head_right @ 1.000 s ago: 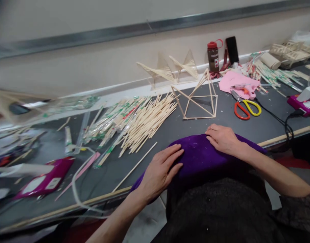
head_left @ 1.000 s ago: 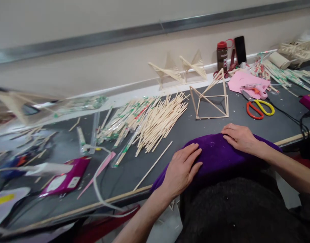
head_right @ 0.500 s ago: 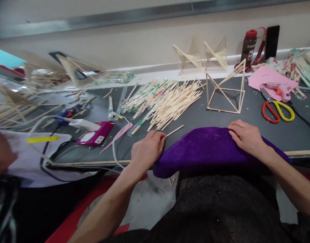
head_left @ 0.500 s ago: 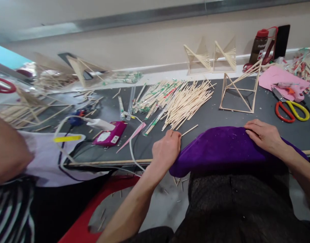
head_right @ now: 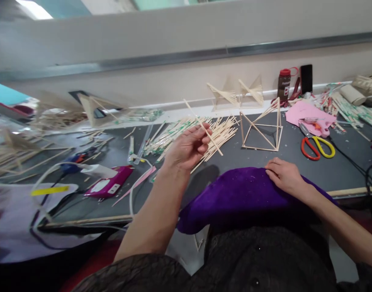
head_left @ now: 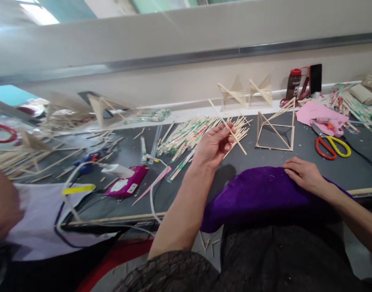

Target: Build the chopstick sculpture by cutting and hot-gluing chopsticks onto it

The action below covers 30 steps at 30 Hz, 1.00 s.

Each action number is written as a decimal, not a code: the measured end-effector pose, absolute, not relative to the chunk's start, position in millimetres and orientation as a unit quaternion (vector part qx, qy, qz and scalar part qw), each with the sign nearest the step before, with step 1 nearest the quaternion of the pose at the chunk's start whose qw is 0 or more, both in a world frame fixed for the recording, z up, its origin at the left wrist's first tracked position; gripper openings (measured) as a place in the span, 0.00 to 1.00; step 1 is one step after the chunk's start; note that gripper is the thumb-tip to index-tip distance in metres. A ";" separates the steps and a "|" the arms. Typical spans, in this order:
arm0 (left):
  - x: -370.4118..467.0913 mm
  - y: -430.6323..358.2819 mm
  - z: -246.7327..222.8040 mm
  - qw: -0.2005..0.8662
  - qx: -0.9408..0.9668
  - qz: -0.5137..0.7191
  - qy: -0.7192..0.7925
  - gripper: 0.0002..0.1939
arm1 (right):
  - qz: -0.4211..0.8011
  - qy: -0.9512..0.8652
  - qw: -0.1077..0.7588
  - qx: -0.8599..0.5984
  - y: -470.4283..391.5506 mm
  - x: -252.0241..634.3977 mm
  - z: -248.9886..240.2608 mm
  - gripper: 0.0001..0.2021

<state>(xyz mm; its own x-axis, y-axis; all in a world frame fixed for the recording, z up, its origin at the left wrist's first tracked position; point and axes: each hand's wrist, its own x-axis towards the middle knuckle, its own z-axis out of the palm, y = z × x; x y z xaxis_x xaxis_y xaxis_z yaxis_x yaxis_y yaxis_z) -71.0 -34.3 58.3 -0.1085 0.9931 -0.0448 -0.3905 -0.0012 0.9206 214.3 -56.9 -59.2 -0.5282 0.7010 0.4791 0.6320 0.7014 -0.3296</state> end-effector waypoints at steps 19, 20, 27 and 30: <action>-12.7 -53.3 26.3 0.689 0.434 0.434 0.386 0.12 | 0.019 -0.795 0.561 -0.230 -55.1 193.7 28.6 0.10; -18.0 -51.5 27.6 0.665 0.451 0.434 0.406 0.13 | 0.051 -0.772 0.579 -0.259 -50.3 197.8 35.3 0.08; -51.9 12.4 29.5 0.440 0.509 0.531 0.515 0.12 | 0.250 -0.595 0.684 -0.340 9.4 210.3 58.5 0.16; -54.3 46.7 16.1 0.404 0.543 0.481 0.557 0.11 | 0.295 -0.550 0.703 -0.341 27.3 211.1 51.5 0.15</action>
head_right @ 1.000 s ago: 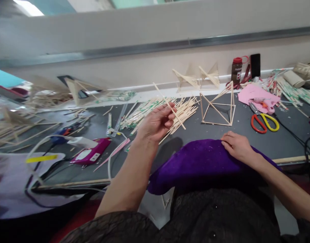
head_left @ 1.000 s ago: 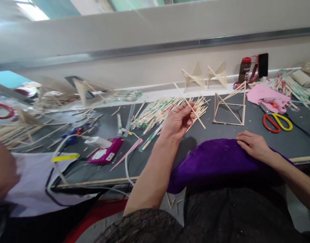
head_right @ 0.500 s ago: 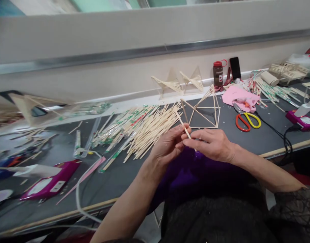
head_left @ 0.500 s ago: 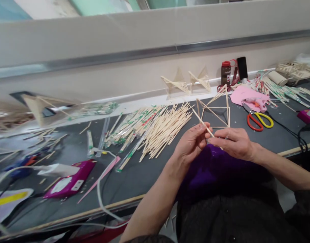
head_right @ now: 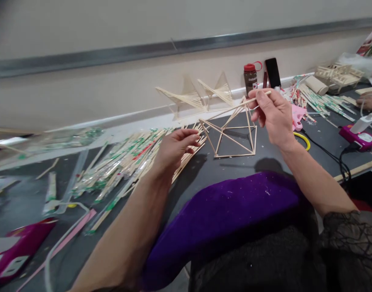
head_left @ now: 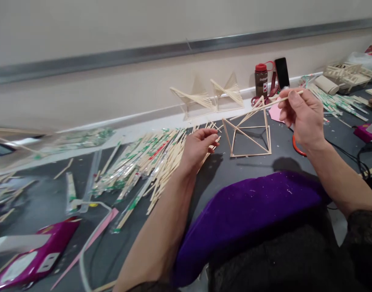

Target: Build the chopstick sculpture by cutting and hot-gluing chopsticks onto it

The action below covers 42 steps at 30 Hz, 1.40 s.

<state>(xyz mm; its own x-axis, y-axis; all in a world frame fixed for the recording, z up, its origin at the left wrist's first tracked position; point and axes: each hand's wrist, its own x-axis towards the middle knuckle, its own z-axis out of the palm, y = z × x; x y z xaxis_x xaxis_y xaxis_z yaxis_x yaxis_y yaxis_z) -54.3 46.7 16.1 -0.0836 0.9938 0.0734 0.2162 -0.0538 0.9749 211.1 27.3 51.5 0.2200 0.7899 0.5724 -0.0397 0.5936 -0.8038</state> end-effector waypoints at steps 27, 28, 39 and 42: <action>-40.3 29.9 -16.6 0.435 0.630 0.277 0.580 0.11 | 0.297 -0.513 0.712 -0.375 54.5 253.3 18.3 0.24; -38.7 26.4 -16.8 0.431 0.627 0.281 0.584 0.12 | 0.303 -0.505 0.717 -0.373 54.0 253.0 19.8 0.24; -9.3 10.1 -11.9 0.456 0.633 0.281 0.558 0.10 | 0.311 -0.497 0.730 -0.350 50.0 253.9 28.1 0.27; -2.6 10.5 -11.9 0.447 0.655 0.263 0.549 0.11 | 0.324 -0.488 0.732 -0.346 51.2 259.3 30.0 0.26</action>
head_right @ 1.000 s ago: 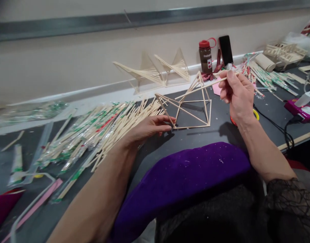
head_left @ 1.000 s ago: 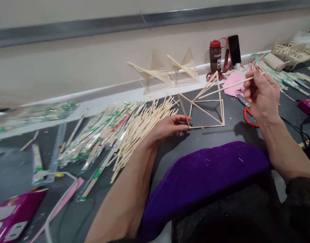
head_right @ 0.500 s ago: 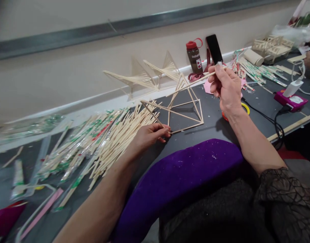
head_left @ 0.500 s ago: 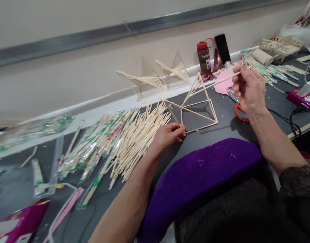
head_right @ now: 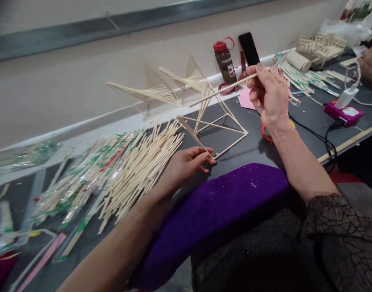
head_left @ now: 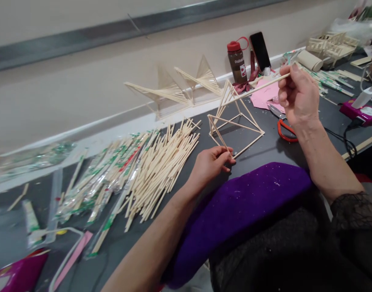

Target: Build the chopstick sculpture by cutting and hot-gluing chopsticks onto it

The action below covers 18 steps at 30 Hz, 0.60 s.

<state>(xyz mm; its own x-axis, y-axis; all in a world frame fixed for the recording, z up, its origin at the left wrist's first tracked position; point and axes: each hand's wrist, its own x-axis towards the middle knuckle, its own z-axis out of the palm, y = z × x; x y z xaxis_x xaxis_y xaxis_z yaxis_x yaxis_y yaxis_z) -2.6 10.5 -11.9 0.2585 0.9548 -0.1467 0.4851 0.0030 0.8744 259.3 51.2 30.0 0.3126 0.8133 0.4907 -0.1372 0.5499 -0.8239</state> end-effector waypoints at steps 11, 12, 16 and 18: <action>6.9 6.1 -6.8 0.334 0.756 0.154 0.541 0.14 | 0.456 -0.353 0.769 -0.275 45.9 273.0 41.3 0.11; 1.9 9.3 -2.8 0.340 0.762 0.134 0.535 0.13 | 0.458 -0.358 0.765 -0.277 46.1 274.3 40.9 0.11; -23.8 37.1 9.4 0.255 0.751 0.119 0.598 0.16 | 0.461 -0.364 0.759 -0.283 47.2 274.3 39.4 0.11; -31.3 56.0 6.9 0.161 0.753 0.145 0.622 0.15 | 0.461 -0.348 0.768 -0.276 48.0 271.2 39.0 0.11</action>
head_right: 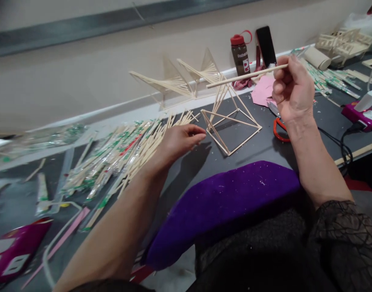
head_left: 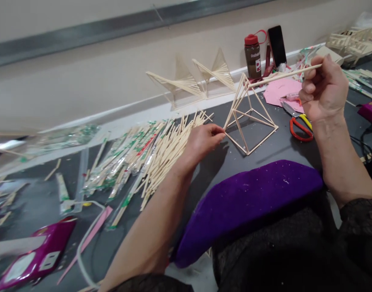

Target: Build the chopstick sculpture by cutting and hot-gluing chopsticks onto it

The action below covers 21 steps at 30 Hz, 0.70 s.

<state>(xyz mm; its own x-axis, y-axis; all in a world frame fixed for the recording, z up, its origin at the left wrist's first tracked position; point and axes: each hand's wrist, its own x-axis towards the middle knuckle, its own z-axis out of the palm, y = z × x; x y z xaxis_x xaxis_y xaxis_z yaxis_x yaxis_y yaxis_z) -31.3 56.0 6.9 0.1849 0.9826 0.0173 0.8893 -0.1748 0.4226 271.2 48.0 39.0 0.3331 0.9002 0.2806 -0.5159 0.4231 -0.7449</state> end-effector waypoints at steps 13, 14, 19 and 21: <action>-17.2 97.9 -25.1 0.026 0.777 0.090 0.622 0.08 | 0.447 -0.368 0.763 -0.288 51.2 261.1 35.2 0.15; -18.1 96.1 -25.0 0.018 0.777 0.088 0.624 0.08 | 0.444 -0.366 0.765 -0.289 50.6 260.5 35.8 0.15; -19.7 73.3 -22.5 -0.030 0.768 0.078 0.635 0.12 | 0.430 -0.368 0.763 -0.313 49.3 258.7 37.0 0.11; -19.2 61.7 -21.2 -0.040 0.755 0.065 0.652 0.14 | 0.424 -0.368 0.764 -0.319 49.6 258.4 37.2 0.12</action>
